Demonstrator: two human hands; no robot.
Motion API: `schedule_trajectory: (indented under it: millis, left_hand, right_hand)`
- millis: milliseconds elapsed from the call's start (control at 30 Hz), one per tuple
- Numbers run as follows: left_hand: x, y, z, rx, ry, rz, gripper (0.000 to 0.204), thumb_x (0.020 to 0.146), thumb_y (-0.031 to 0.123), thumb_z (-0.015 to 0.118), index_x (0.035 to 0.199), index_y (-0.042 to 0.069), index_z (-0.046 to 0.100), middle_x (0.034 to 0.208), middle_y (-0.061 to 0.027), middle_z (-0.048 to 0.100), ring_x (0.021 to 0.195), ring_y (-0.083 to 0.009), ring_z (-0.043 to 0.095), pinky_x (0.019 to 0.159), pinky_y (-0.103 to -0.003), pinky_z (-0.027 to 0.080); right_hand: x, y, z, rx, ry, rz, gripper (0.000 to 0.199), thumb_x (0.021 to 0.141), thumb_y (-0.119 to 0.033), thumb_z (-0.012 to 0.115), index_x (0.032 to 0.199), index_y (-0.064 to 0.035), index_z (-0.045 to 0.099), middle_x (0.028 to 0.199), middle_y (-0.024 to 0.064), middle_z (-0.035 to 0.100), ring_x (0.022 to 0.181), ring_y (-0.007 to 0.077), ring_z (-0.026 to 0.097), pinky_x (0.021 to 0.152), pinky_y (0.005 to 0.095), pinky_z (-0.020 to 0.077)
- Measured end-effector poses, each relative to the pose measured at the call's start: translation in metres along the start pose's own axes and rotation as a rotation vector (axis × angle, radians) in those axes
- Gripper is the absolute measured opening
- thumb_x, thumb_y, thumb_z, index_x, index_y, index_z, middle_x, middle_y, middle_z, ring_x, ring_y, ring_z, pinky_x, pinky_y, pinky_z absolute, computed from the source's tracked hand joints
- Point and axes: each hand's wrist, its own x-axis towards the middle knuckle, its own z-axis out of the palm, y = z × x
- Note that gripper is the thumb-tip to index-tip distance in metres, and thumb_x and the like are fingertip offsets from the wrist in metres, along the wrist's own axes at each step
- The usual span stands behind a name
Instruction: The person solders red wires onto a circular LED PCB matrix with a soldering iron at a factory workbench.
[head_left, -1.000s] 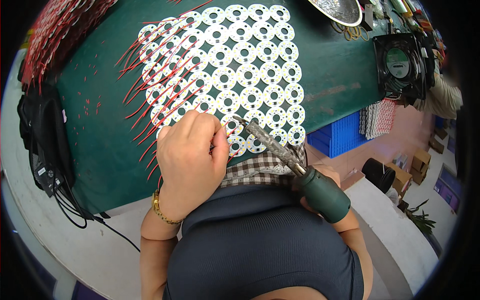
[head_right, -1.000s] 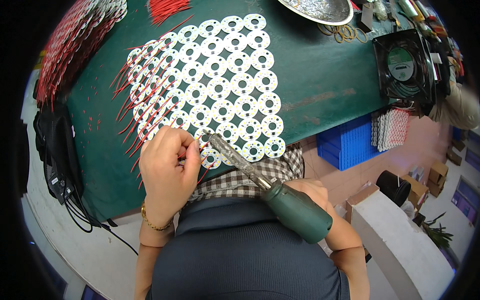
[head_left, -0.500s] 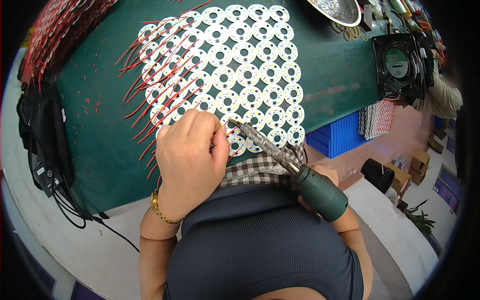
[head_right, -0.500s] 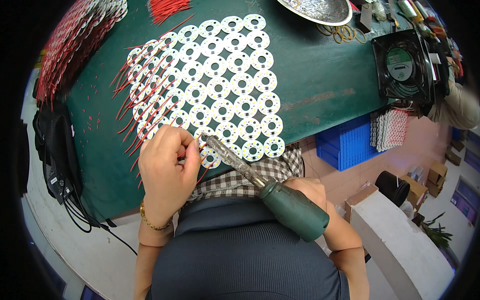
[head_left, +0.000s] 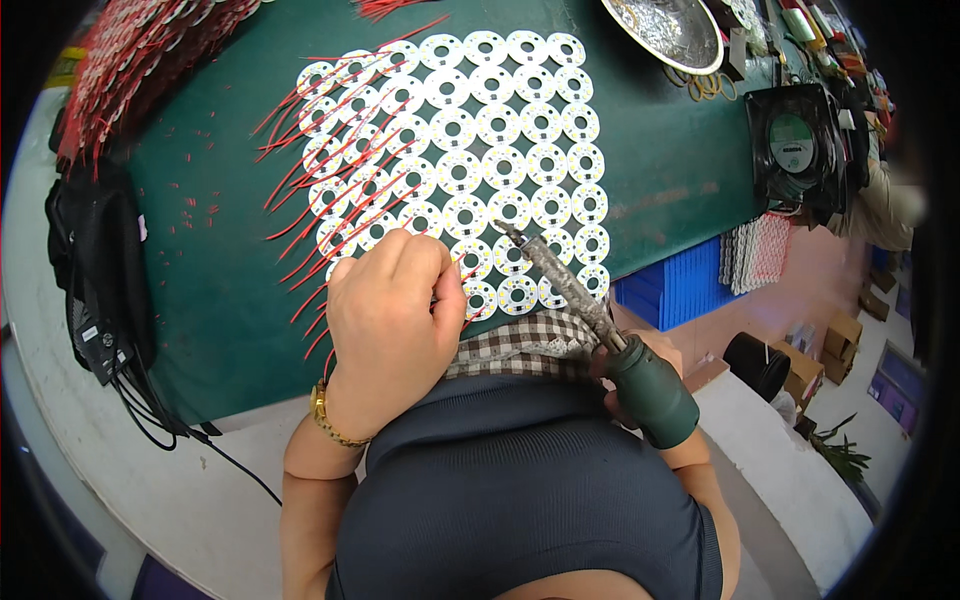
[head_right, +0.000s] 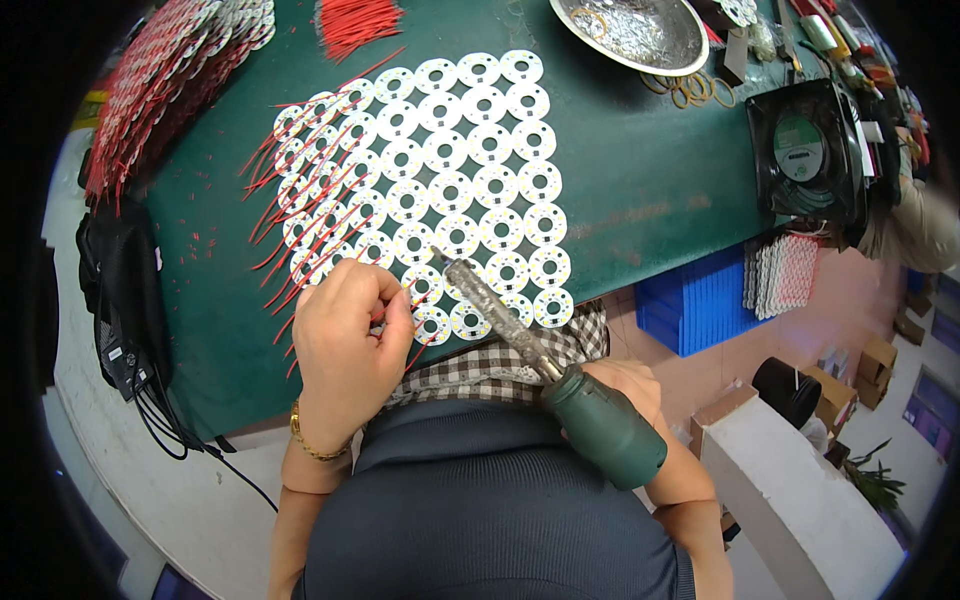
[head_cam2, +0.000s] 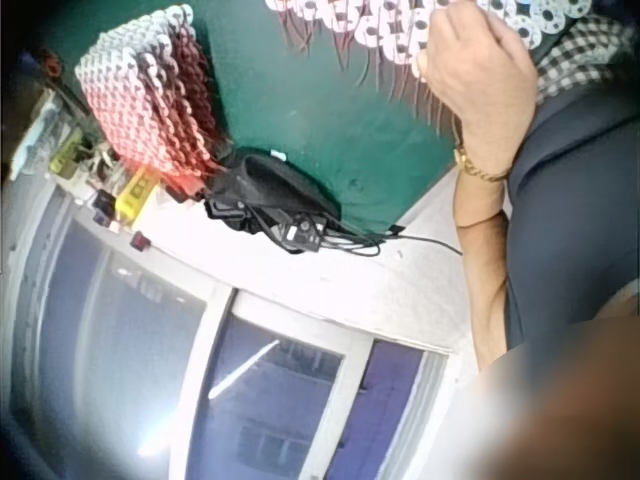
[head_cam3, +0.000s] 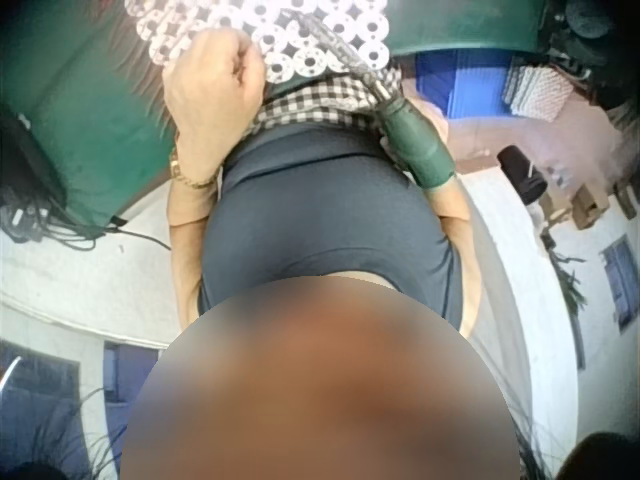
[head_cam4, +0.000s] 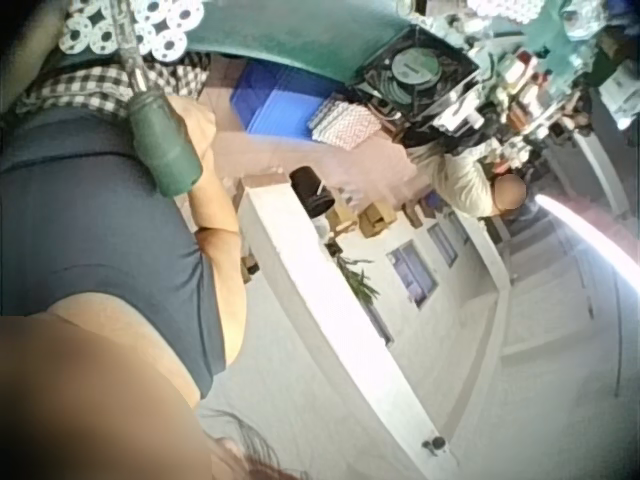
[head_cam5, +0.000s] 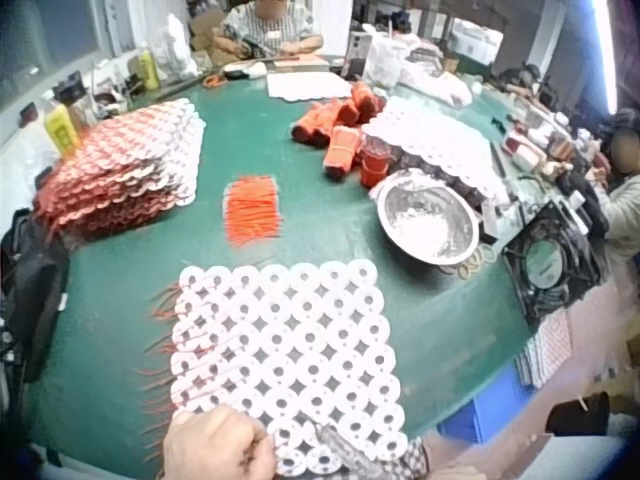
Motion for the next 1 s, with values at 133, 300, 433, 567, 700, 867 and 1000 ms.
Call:
schedule_trajectory:
  millis: [133,300,433,567,700,867,1000]
  left_hand:
    - [0.001,0.0,-0.005,0.007,0.005,0.076,0.011,0.077,0.002,0.065,0.08,0.008,0.056,0.071,-0.0032,0.053,0.059,-0.0227,0.05,0.059,-0.036,0.033]
    - [-0.008,-0.006,-0.006,0.021,-0.011,0.173,0.01,0.079,0.002,0.064,0.086,0.005,0.057,0.076,-0.0059,0.054,0.065,-0.0257,0.051,0.06,-0.037,0.033]
    - [-0.011,-0.003,-0.025,-0.027,-0.021,0.104,0.007,0.08,0.004,0.065,0.084,0.006,0.059,0.073,-0.0068,0.056,0.066,-0.025,0.055,0.062,-0.036,0.038]
    - [0.014,-0.013,-0.063,0.027,-0.301,-0.155,0.013,0.084,0.012,0.064,0.078,0.002,0.059,0.07,-0.0147,0.058,0.063,-0.0349,0.057,0.061,-0.042,0.046]
    - [0.09,-0.017,-0.07,0.035,0.073,0.025,0.01,0.085,0.01,0.064,0.082,0.002,0.058,0.08,-0.0154,0.056,0.073,-0.0328,0.057,0.067,-0.039,0.047]
    - [0.155,-0.037,-0.028,0.357,0.032,0.034,0.01,0.084,0.015,0.067,0.086,0.007,0.063,0.095,-0.0094,0.057,0.098,-0.0302,0.051,0.084,-0.041,0.04]
    - [0.17,-0.044,-0.014,0.328,-0.116,-0.03,0.01,0.083,0.016,0.068,0.088,0.008,0.063,0.096,-0.0084,0.056,0.099,-0.0291,0.05,0.086,-0.044,0.037]
  right_hand:
    - [-0.002,-0.012,0.004,0.221,-0.12,0.53,0.033,0.069,-0.023,0.069,0.099,-0.0102,0.063,0.076,0.005,0.065,0.069,0.0266,0.065,0.064,0.0345,0.0523]
    - [-0.007,-0.005,0.025,0.635,0.202,0.36,0.035,0.083,-0.031,0.065,0.108,-0.0067,0.06,0.075,0.0044,0.06,0.068,0.0201,0.061,0.064,0.0336,0.0499]
    - [-0.014,0.008,0.039,1.081,0.336,0.356,0.06,0.084,-0.046,0.07,0.125,-0.0088,0.048,0.085,0.005,0.053,0.082,0.018,0.057,0.067,0.0315,0.047]
    - [0.001,0.008,0.034,1.171,0.431,0.46,0.063,0.078,-0.046,0.074,0.121,-0.0087,0.047,0.081,0.0045,0.052,0.075,0.0174,0.056,0.063,0.0291,0.0455]
    - [0.009,0.011,0.037,1.197,0.475,0.397,0.063,0.08,-0.044,0.073,0.117,-0.0031,0.042,0.077,0.008,0.051,0.069,0.0191,0.054,0.065,0.0316,0.0492]
    - [0.01,0.01,0.039,1.2,0.478,0.376,0.063,0.081,-0.044,0.072,0.118,-0.0028,0.042,0.078,0.0082,0.051,0.07,0.0188,0.054,0.067,0.0328,0.0495]
    - [0.003,0.017,0.037,1.149,0.48,0.398,0.061,0.081,-0.041,0.072,0.118,-0.0023,0.044,0.078,0.0088,0.053,0.07,0.0193,0.055,0.067,0.0331,0.0493]
